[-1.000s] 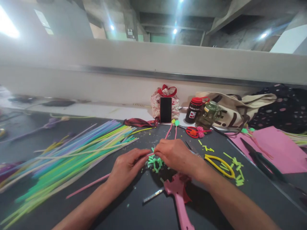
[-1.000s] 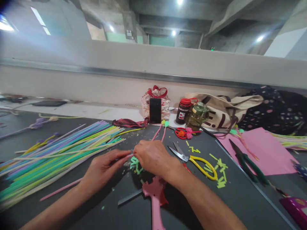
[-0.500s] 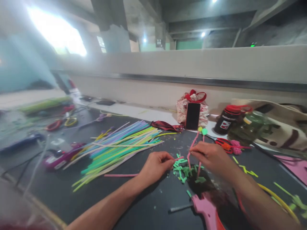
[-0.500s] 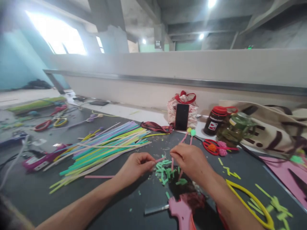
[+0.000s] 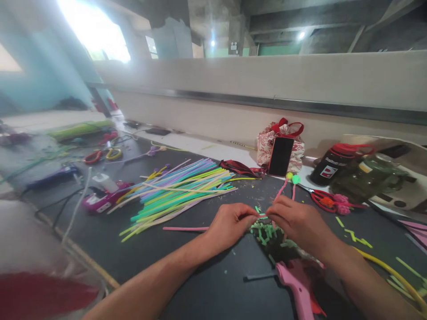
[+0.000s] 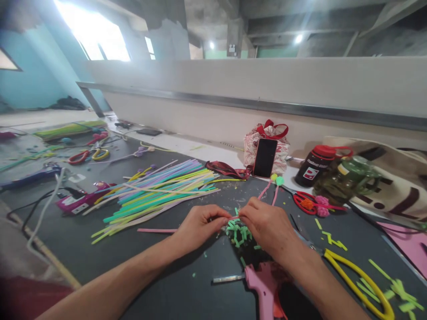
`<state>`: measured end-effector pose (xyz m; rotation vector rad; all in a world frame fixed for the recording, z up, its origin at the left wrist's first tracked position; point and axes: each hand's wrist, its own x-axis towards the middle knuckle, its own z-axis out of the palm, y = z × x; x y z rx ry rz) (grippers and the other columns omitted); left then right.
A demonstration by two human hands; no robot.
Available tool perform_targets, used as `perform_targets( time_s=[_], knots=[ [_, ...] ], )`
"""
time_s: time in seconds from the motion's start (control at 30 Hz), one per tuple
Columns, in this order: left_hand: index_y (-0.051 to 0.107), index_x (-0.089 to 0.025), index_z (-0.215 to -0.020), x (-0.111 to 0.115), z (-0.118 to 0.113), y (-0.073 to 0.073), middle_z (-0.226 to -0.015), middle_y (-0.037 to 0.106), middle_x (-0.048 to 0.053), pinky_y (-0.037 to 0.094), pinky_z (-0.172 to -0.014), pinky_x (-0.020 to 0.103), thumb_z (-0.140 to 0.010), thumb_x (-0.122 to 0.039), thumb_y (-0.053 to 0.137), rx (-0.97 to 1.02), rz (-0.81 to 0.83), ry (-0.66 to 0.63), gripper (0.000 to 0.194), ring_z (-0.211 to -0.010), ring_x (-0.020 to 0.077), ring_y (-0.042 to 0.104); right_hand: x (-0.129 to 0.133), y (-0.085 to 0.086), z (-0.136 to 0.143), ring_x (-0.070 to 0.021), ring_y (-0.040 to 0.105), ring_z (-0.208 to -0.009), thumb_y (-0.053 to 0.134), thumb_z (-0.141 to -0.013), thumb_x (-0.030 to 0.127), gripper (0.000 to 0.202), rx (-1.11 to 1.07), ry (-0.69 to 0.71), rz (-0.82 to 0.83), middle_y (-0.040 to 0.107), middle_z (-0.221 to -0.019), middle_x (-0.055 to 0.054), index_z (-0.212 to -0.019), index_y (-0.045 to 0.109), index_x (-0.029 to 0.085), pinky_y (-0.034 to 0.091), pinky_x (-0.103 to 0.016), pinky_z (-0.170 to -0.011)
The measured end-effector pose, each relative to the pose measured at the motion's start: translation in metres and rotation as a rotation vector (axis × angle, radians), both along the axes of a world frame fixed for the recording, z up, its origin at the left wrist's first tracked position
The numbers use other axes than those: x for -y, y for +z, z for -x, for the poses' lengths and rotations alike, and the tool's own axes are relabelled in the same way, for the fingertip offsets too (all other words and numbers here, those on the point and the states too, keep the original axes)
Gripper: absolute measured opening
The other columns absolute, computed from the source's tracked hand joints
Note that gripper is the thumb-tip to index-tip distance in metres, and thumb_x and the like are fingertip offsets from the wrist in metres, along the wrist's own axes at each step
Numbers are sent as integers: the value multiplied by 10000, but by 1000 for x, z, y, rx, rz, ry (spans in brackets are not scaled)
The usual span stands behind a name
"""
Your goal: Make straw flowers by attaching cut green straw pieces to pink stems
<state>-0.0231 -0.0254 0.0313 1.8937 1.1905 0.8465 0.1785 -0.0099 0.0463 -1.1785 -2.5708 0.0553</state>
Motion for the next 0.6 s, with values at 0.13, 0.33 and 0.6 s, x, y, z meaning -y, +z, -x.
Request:
perform_targets(
  time_s=[0.13,0.33,0.6],
  knots=[
    [691,-187,-880,0,1,1,-859,684,17,404,-688,198,-794,-308,471,-22,-43,23,265,-736,127,586,1,1,-2,-143,571,-737,398,-900,240,209,14,-15,25,563,-828,-17,-858,600,206,390,-248,-663],
    [688,-186,-851,2,-3,-3,-765,681,1,402,-639,194,-785,-294,468,-28,-11,3,254,-680,119,580,2,0,5,-134,571,-756,417,-897,262,189,49,-41,85,565,-841,1,-874,602,231,383,-234,-654],
    [647,-155,-870,-9,8,-17,-643,602,-4,363,-466,181,-754,-333,477,72,199,51,272,-515,86,505,-20,-16,-16,-179,566,-745,515,-766,154,168,220,-74,166,591,-779,-21,-704,655,224,348,-244,-576]
  ],
)
